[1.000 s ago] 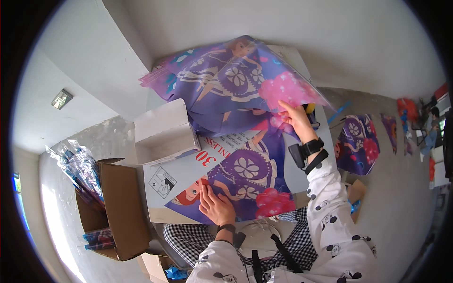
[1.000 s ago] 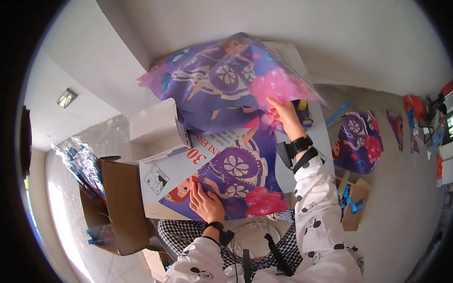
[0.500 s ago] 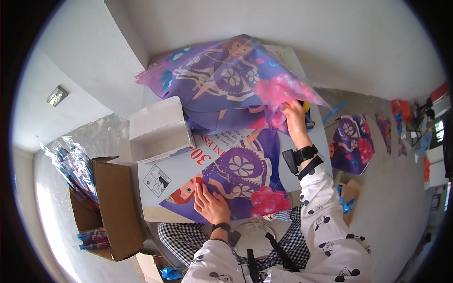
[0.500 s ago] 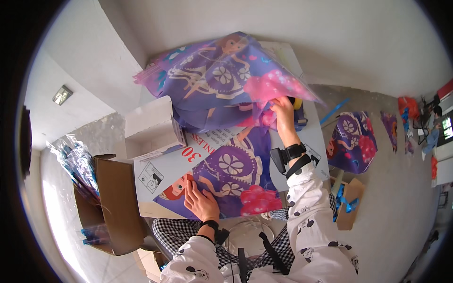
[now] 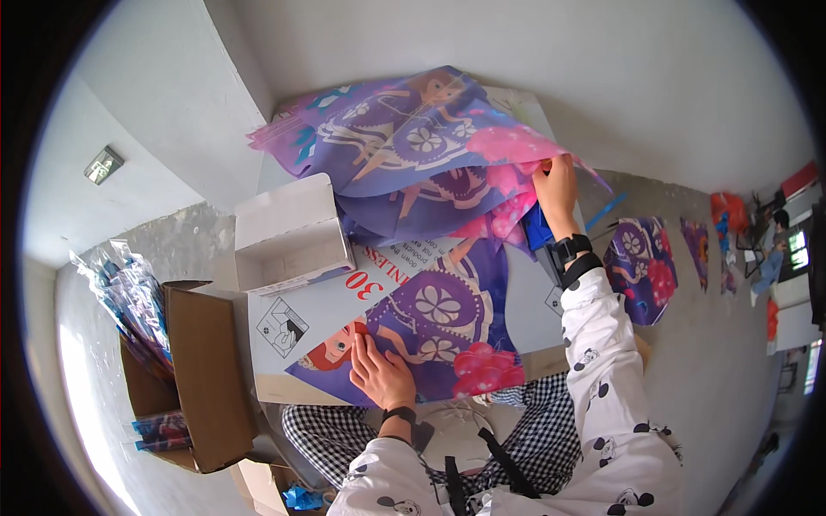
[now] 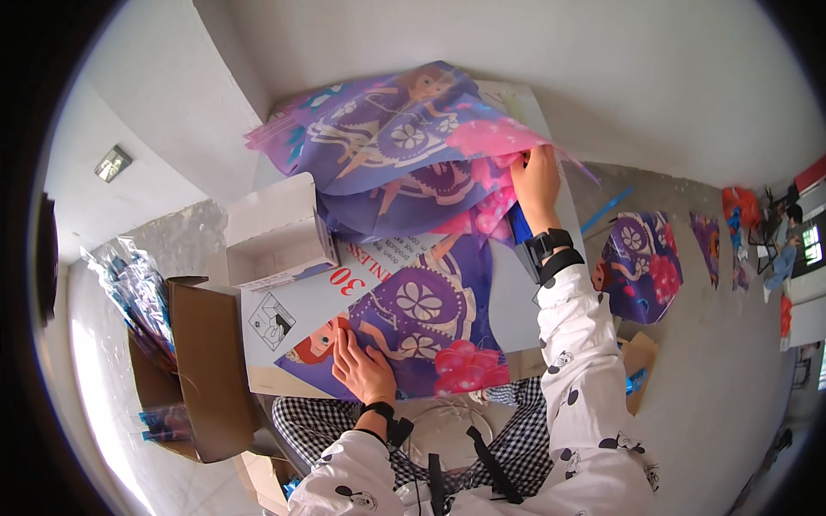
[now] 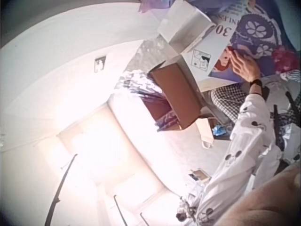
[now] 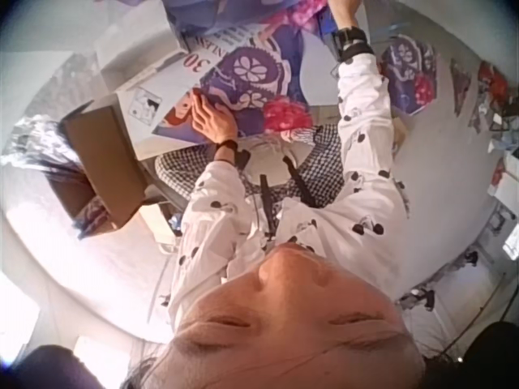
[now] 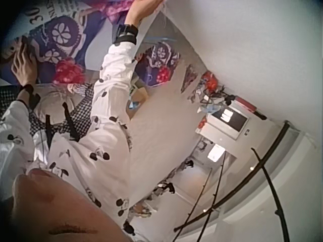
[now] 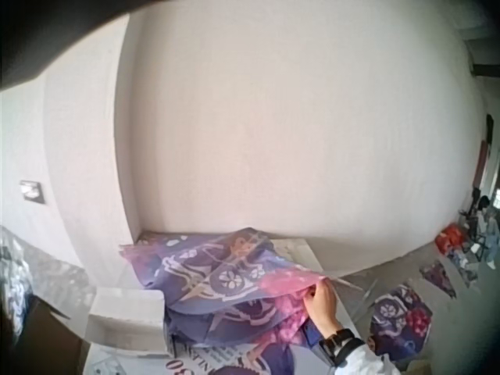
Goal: Assembling a cartoon-themed kite by inserting plastic rods and securing the edges with adhesive tape.
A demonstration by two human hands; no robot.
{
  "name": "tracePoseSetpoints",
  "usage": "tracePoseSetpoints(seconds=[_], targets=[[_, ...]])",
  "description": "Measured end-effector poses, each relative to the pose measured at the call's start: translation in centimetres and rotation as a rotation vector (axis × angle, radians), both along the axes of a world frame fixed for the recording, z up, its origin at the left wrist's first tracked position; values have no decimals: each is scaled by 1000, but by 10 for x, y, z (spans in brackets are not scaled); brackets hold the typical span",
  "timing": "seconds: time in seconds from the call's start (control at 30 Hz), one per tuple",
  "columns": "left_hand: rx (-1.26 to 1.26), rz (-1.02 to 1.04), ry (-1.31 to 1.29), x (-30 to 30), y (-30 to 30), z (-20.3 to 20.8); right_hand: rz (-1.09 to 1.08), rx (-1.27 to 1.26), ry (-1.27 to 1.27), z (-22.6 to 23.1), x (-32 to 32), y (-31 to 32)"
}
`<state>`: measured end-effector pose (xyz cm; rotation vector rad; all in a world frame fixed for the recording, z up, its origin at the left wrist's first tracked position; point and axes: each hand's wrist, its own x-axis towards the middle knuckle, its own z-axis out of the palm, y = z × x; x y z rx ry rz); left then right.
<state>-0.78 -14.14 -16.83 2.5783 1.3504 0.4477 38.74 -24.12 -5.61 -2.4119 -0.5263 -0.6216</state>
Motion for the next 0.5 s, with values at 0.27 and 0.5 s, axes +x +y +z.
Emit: tracePoseSetpoints(seconds=[0.27,0.5], targets=[[-14,3,-9,0,0,1,185,244,-44,-14,38,0],[-2,9,2,-2,2,1,18,682,762,-7,42,-17]])
